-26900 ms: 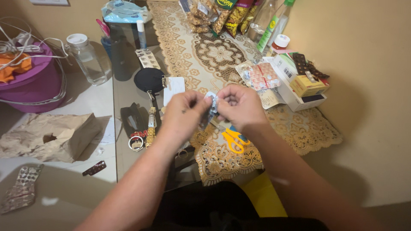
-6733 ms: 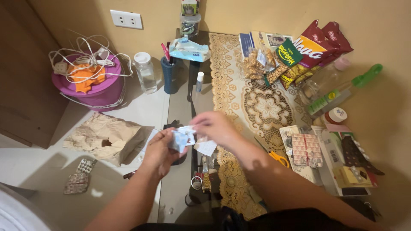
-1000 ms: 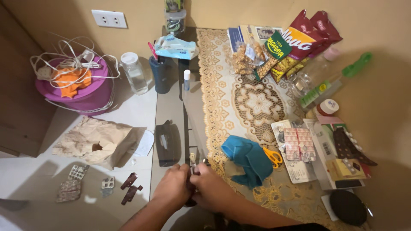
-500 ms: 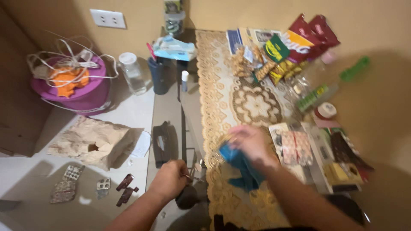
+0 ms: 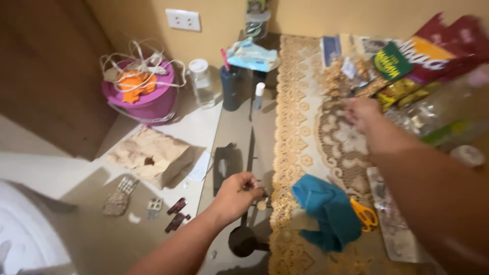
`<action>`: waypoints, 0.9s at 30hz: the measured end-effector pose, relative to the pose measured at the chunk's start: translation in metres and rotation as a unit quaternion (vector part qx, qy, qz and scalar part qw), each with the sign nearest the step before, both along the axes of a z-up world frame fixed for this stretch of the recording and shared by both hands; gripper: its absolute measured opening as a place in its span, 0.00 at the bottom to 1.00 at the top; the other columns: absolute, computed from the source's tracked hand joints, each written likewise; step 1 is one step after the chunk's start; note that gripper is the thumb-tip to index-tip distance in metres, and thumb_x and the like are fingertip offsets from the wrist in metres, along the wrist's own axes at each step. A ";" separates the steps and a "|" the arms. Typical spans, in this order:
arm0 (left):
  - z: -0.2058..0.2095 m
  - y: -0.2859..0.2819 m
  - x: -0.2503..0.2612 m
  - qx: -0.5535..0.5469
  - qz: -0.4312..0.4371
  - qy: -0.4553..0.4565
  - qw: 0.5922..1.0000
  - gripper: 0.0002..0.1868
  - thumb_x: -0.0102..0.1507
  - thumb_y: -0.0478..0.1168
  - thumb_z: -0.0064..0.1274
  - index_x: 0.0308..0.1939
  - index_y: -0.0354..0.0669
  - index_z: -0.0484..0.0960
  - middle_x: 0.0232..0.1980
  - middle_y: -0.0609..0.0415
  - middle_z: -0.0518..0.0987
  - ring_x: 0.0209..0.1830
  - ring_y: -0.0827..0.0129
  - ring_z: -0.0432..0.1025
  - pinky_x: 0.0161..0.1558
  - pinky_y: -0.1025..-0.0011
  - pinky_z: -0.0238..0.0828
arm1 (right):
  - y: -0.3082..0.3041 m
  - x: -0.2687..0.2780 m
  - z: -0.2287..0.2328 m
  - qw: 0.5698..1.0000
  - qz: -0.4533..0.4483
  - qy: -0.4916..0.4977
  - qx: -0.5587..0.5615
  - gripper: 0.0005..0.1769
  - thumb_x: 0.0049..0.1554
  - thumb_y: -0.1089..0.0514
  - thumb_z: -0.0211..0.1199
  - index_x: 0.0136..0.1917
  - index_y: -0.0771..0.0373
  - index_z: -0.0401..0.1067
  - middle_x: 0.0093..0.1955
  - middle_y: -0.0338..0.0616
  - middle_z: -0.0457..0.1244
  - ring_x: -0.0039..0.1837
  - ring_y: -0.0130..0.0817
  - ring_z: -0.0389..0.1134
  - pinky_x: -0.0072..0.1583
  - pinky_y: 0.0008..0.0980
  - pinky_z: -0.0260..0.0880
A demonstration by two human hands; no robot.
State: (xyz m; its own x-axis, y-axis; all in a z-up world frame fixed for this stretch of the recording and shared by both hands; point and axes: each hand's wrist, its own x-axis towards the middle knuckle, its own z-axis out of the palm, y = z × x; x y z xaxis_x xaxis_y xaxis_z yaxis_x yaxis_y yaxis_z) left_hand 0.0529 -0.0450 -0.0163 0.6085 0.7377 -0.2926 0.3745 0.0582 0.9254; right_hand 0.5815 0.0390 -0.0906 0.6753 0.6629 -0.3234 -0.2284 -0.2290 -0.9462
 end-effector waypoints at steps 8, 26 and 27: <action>0.003 0.007 0.015 -0.352 0.148 -0.164 0.910 0.03 0.66 0.36 0.49 0.39 0.40 0.73 0.41 0.46 0.80 0.38 0.60 0.76 0.44 0.65 0.80 | -0.038 -0.004 0.007 0.890 -0.071 -0.445 -0.064 0.17 0.50 0.70 0.72 0.53 0.64 0.76 0.39 0.46 0.66 0.38 0.35 0.68 0.40 0.34 0.67; 0.004 -0.003 0.028 0.089 -0.020 0.050 0.995 0.18 0.56 0.38 0.65 0.48 0.39 0.80 0.49 0.44 0.78 0.44 0.54 0.76 0.48 0.59 0.74 | -0.197 -0.290 0.064 0.969 0.239 -0.065 -0.015 0.12 0.59 0.62 0.63 0.56 0.66 0.77 0.43 0.44 0.70 0.41 0.26 0.70 0.46 0.26 0.72; 0.009 -0.004 0.020 0.234 -0.056 0.140 0.960 0.22 0.52 0.38 0.69 0.48 0.41 0.81 0.51 0.43 0.77 0.47 0.52 0.76 0.52 0.59 0.74 | -0.196 -0.278 0.064 0.969 0.235 -0.069 0.003 0.11 0.59 0.63 0.64 0.55 0.66 0.77 0.43 0.45 0.70 0.41 0.27 0.70 0.45 0.26 0.72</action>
State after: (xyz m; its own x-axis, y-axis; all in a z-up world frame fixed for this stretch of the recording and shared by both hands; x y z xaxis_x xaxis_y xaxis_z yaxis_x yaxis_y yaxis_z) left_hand 0.0731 -0.0494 -0.0075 0.6381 0.7623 -0.1083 0.5918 -0.3955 0.7024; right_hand 0.3031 -0.1569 -0.0265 0.3341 0.9097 -0.2467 0.0298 -0.2718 -0.9619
